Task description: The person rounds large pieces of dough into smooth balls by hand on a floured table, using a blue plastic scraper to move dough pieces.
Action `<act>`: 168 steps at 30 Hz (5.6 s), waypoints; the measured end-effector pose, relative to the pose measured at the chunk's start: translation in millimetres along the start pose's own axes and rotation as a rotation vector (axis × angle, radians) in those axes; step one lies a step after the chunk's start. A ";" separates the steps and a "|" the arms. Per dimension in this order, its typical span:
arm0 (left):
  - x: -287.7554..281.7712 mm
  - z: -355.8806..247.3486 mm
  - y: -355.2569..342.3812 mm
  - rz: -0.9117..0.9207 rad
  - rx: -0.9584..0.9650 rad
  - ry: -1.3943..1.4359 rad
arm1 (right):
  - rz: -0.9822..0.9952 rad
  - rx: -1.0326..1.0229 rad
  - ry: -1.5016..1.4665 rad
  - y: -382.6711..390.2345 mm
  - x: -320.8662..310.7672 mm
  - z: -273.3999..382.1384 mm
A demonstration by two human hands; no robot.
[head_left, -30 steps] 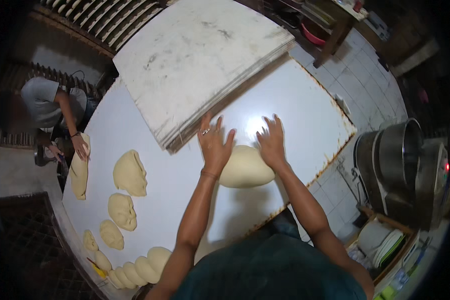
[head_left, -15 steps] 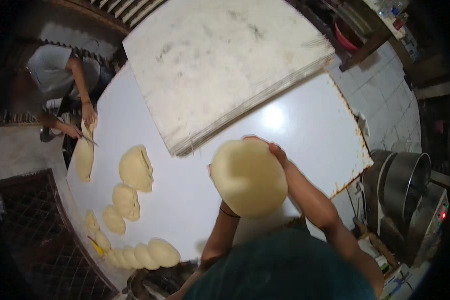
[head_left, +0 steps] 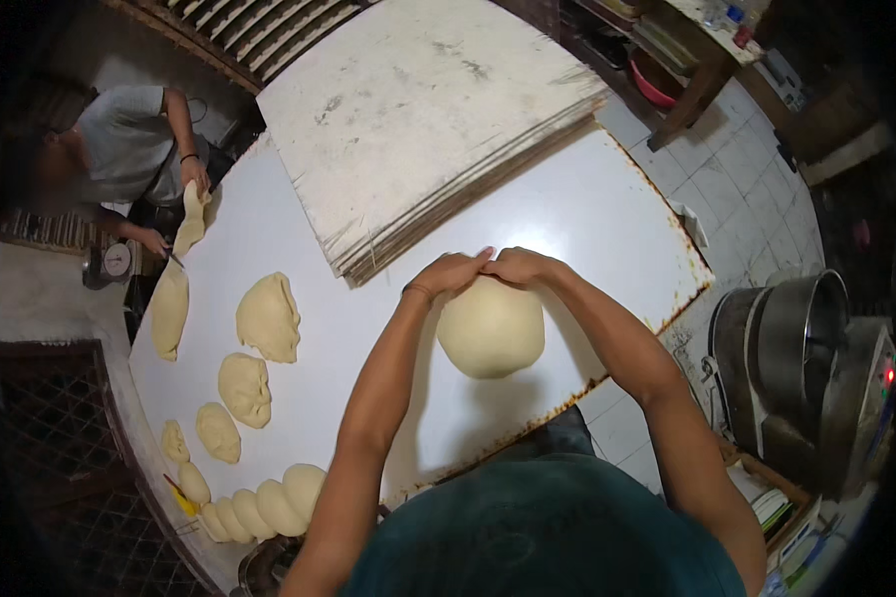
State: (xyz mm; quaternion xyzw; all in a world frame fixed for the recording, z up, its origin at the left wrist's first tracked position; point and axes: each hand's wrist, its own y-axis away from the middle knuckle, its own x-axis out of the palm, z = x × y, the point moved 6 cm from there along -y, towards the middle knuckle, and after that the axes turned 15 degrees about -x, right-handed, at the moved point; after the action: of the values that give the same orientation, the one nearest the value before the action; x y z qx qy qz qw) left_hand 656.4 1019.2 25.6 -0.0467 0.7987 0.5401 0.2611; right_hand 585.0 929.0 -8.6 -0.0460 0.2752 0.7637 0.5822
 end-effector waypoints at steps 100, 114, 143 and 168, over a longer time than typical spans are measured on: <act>193.5 88.6 67.9 -0.304 0.230 1.141 | -0.014 -0.275 -0.262 100.9 114.1 -7.9; 205.9 100.4 95.2 -0.185 0.707 2.450 | -0.079 -0.379 -1.595 8.1 121.1 42.4; 220.8 148.2 88.5 -0.528 0.611 2.064 | -0.392 -0.285 -1.337 75.7 150.9 2.0; 64.2 564.7 685.0 -2.185 1.164 1.602 | 0.433 -0.409 -1.680 -63.4 469.7 628.4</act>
State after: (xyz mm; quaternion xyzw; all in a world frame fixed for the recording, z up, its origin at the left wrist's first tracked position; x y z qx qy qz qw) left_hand 564.0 1815.8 411.6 -0.7831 0.3960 -0.4794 0.0101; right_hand 650.9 1643.4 315.2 0.4790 -0.3817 0.6727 0.4151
